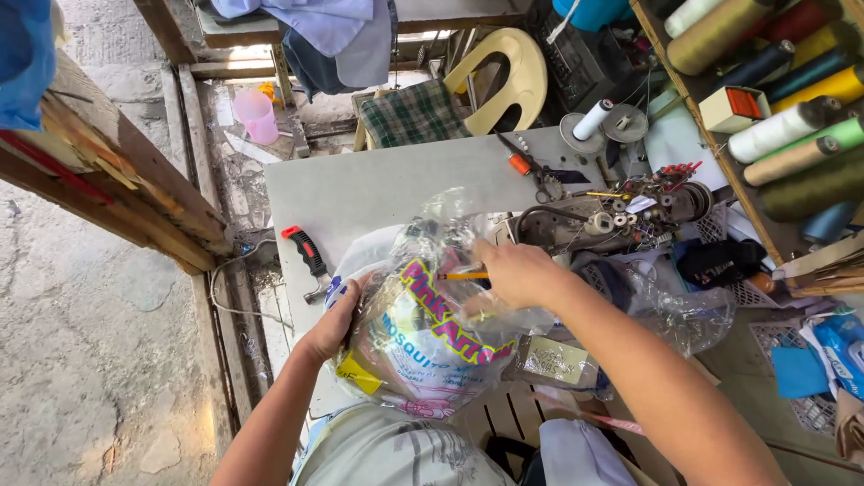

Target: The person marks a large sheet of brown paper with a pencil and then uses scissors to cut along the drawn lines. After cutting, the person moves to a cluttered sewing station, picks up a plastic bag containing a mosquito net, and writes on the bag with the pencil.

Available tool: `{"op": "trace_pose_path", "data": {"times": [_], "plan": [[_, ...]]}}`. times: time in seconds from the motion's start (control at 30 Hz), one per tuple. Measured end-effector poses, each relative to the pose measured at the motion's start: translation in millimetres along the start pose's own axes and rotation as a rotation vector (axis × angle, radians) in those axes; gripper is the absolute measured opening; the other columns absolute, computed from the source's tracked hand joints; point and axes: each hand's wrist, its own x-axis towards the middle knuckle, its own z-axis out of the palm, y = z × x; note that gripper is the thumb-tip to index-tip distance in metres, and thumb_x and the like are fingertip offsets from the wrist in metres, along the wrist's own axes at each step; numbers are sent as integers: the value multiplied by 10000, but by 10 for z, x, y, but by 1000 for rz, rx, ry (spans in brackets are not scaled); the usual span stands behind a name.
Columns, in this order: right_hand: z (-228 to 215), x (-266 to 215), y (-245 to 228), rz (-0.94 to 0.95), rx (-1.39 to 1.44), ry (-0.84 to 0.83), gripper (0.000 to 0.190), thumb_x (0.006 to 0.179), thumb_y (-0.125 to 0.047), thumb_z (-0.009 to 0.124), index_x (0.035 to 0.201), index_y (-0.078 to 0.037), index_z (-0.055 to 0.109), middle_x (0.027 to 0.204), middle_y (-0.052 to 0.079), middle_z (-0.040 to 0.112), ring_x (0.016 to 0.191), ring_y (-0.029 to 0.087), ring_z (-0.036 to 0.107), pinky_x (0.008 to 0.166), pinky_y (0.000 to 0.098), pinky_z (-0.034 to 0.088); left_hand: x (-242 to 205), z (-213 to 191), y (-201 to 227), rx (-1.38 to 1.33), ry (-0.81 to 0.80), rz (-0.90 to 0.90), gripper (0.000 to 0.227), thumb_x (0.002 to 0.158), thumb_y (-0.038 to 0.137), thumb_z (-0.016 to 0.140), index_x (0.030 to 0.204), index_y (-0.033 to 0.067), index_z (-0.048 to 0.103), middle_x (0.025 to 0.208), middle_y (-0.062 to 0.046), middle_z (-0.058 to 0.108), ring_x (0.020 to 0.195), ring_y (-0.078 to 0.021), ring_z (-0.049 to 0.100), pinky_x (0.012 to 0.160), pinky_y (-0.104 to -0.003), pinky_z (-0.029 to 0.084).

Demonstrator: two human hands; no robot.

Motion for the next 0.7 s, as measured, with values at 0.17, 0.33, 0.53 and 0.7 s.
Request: {"op": "trace_pose_path", "data": {"times": [0.17,0.33,0.53,0.7], "plan": [[271,192,302,-175,191,-131,290,931,-95,528,1165,-1,672,1089,254,745,1088,447,692,960,525,554,-25,5,-5,10,-24,3,804,997,693,223,1604,191,384,1564,-202,458,1465,-376,386,1238,-539,230],[304,327,633,-344,871,37,317,1034,-324,588,1133,-59,733,875,128,755,809,248,735,872,444,576,-75,57,28,-37,12,-21,846,971,721,192,1612,194,358,1619,-165,402,1497,-355,351,1248,-524,216],[288,266,342,-295,1437,60,273,1069,-286,541,1168,-65,668,734,36,628,660,158,632,769,354,601,-60,51,-42,-127,61,-7,914,970,738,195,1638,117,249,1643,-200,313,1510,-395,284,1251,-559,165],[370,308,439,-235,449,32,349,968,-51,446,1169,-7,728,1022,263,748,1020,394,716,873,442,558,136,-60,-358,-122,-3,-10,879,971,739,176,1614,161,333,1581,-173,435,1497,-347,338,1253,-508,213]]}}
